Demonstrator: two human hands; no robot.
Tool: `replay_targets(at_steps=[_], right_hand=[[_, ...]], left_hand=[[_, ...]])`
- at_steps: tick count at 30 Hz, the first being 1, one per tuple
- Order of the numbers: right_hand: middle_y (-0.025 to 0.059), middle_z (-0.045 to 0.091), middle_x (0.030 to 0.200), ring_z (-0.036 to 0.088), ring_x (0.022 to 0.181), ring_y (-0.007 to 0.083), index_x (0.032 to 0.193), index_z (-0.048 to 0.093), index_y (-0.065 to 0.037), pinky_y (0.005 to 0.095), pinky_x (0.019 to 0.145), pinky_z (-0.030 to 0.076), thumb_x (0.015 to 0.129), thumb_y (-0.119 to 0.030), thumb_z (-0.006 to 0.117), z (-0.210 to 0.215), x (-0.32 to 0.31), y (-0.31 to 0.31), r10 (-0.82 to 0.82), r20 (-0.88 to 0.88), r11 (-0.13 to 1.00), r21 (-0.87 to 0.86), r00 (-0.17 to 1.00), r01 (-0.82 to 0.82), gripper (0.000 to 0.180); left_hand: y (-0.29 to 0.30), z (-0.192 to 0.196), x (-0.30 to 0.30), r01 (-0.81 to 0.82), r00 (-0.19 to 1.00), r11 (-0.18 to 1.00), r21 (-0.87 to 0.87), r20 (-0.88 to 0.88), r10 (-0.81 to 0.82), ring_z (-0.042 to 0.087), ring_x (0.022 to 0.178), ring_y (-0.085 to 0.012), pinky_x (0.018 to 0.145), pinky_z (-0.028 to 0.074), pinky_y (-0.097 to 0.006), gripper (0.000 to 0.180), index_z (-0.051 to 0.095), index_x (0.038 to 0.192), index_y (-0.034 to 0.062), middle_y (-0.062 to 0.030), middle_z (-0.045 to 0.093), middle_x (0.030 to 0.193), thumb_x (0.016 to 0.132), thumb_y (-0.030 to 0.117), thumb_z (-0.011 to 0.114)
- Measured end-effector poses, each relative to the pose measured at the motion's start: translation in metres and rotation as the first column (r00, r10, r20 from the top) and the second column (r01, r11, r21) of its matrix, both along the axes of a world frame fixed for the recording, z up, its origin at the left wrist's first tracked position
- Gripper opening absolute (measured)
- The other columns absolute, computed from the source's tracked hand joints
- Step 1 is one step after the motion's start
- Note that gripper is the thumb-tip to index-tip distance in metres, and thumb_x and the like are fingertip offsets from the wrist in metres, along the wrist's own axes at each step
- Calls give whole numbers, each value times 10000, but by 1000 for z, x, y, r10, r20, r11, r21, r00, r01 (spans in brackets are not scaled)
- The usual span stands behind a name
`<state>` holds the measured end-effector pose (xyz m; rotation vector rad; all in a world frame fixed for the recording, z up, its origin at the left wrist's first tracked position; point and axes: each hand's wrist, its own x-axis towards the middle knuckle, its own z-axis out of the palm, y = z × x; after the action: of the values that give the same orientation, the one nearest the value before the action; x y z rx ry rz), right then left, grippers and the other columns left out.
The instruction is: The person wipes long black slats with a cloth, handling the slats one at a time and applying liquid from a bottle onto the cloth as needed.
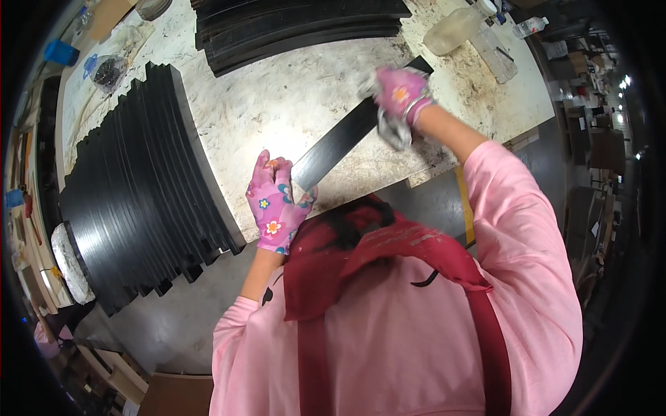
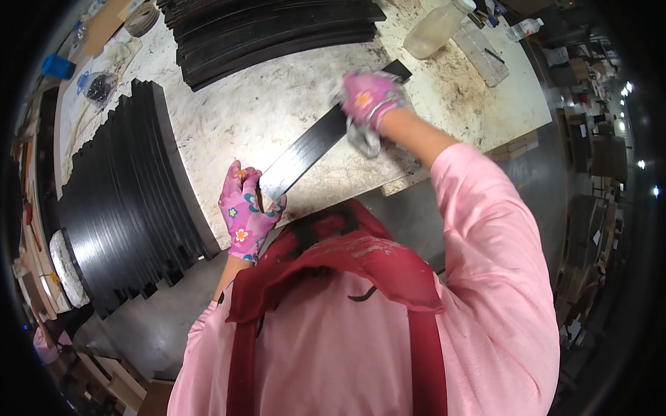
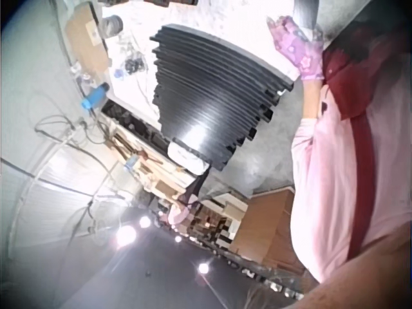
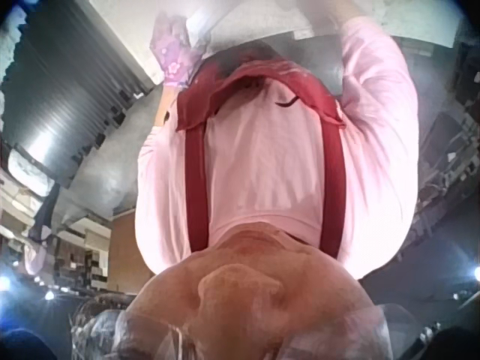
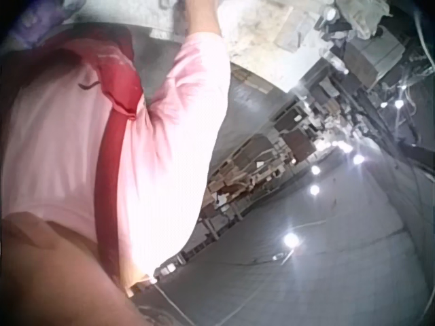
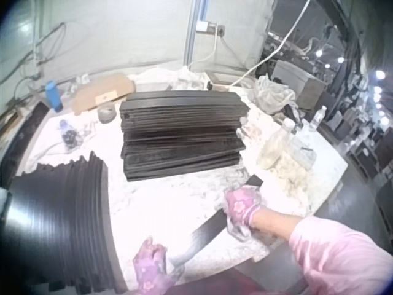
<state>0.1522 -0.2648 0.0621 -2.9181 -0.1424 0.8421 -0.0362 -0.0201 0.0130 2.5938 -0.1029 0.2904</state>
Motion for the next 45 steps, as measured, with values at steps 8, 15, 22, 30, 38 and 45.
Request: replay_targets(at_steps=[8, 15, 22, 30, 38, 45], right_hand=[[157, 677, 813, 685, 725, 251, 971, 620, -24, 375, 611, 551, 859, -165, 583, -3, -7, -18, -69, 170, 992, 113, 983, 50, 184], [120, 667, 1018, 624, 1050, 286, 1089, 614, -83, 618, 982, 391, 741, -292, 684, -2, -85, 60, 447, 249, 810, 294, 859, -507, 413], [134, 684, 912, 675, 718, 206, 1048, 623, -70, 381, 631, 561, 856, -150, 595, 7, 21, -56, -17, 248, 993, 116, 969, -12, 210], [97, 694, 858, 673, 819, 207, 1023, 593, -44, 385, 745, 525, 953, -283, 403, -13, -42, 13, 359, 215, 913, 123, 908, -390, 314], [142, 676, 894, 680, 831, 249, 1036, 604, -99, 401, 722, 539, 833, -304, 587, 21, -29, -1, 421, 28, 903, 83, 907, -422, 289], [59, 684, 807, 677, 722, 198, 1058, 620, -102, 341, 668, 542, 931, -213, 499, 19, 10, -52, 587, 320, 787, -12, 744, -616, 207]], left_hand=[[-1, -2, -1, -7, 999, 998, -56, -45, 5, 458, 1248, -335, 935, 437, -444, 515, 653, 1036, 10, -122, 603, 1100, 616, 290, 757], [5, -6, -2, 4, 1000, 999, -37, -26, -5, 471, 1233, -353, 939, 434, -450, 527, 652, 1031, -4, -138, 619, 1070, 612, 292, 771], [-5, 0, 2, -19, 1000, 997, -78, -17, 18, 519, 1167, -380, 966, 439, -412, 517, 639, 978, 1, -216, 580, 1156, 565, 260, 810], [0, -7, -3, -36, 999, 996, -85, -12, 35, 543, 1127, -371, 956, 446, -396, 548, 631, 1023, -2, -233, 547, 1209, 568, 235, 825], [-5, -6, 0, -16, 1000, 1000, 3, 4, 16, 531, 1153, -380, 949, 448, -408, 534, 632, 1011, 0, -195, 587, 1128, 569, 227, 828], [-8, -3, 3, -9, 1000, 998, -58, -8, 9, 533, 1155, -359, 946, 453, -393, 521, 632, 1013, 6, -179, 582, 1119, 561, 175, 829]])
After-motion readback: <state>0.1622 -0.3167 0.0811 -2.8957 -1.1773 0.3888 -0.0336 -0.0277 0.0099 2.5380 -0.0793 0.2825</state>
